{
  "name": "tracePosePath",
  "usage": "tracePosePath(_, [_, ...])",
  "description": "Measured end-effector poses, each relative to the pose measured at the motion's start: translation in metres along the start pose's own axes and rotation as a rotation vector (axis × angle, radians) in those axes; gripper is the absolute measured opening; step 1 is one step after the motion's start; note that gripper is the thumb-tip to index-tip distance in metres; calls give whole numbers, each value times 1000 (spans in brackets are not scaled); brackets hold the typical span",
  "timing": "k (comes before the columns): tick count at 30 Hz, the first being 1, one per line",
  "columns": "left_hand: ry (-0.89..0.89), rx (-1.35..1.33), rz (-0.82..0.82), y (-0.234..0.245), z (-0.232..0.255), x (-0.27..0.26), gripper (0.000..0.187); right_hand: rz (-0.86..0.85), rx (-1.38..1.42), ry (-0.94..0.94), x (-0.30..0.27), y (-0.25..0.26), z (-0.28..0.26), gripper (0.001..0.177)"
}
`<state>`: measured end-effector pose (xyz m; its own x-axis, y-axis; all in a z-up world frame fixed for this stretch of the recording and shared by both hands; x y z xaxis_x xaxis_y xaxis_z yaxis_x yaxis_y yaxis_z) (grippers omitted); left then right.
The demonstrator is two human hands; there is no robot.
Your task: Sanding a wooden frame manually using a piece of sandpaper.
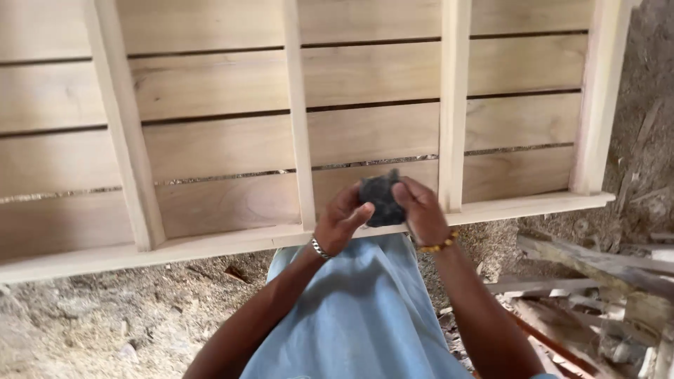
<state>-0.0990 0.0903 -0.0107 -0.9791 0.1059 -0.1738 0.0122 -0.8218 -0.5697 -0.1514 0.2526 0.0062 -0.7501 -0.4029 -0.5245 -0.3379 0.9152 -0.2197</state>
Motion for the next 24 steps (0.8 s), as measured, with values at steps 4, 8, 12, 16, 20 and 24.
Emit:
tracePosePath(4, [29,129,279,5,-18,21,23,246,-469,-7,-4,47,28,52])
tracePosePath(8, [-483,1057,114,-19,69,44,11,637,-982,180,-39,137,-5,66])
tracePosePath(12, [-601,1401,-209,-32,31,47,9,918,-1137,137,-84,233,-14,57])
tracePosePath(16, [-288,1414,-328,-27,-38,52,14,997,-1235,198,-91,280,3,48])
tracePosePath(20, [331,1307,-406,-29,-78,51,25,1035,-1271,103,-61,282,26,38])
tracePosePath(24, [363,1311,-442,-41,-96,57,30,1157,-1153,179,-59,279,35,32])
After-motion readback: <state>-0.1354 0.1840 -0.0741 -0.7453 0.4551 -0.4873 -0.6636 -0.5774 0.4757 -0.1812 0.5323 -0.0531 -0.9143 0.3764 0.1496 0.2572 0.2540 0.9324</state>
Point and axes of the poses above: each hand's wrist, its own x-axis towards the middle knuckle, its own y-axis out of the back of the hand, z = x × y, the point moved 6 cm from there along x, towards the middle knuckle, and after that the axes turned 8 degrees about -y, right-handed, at the moved point
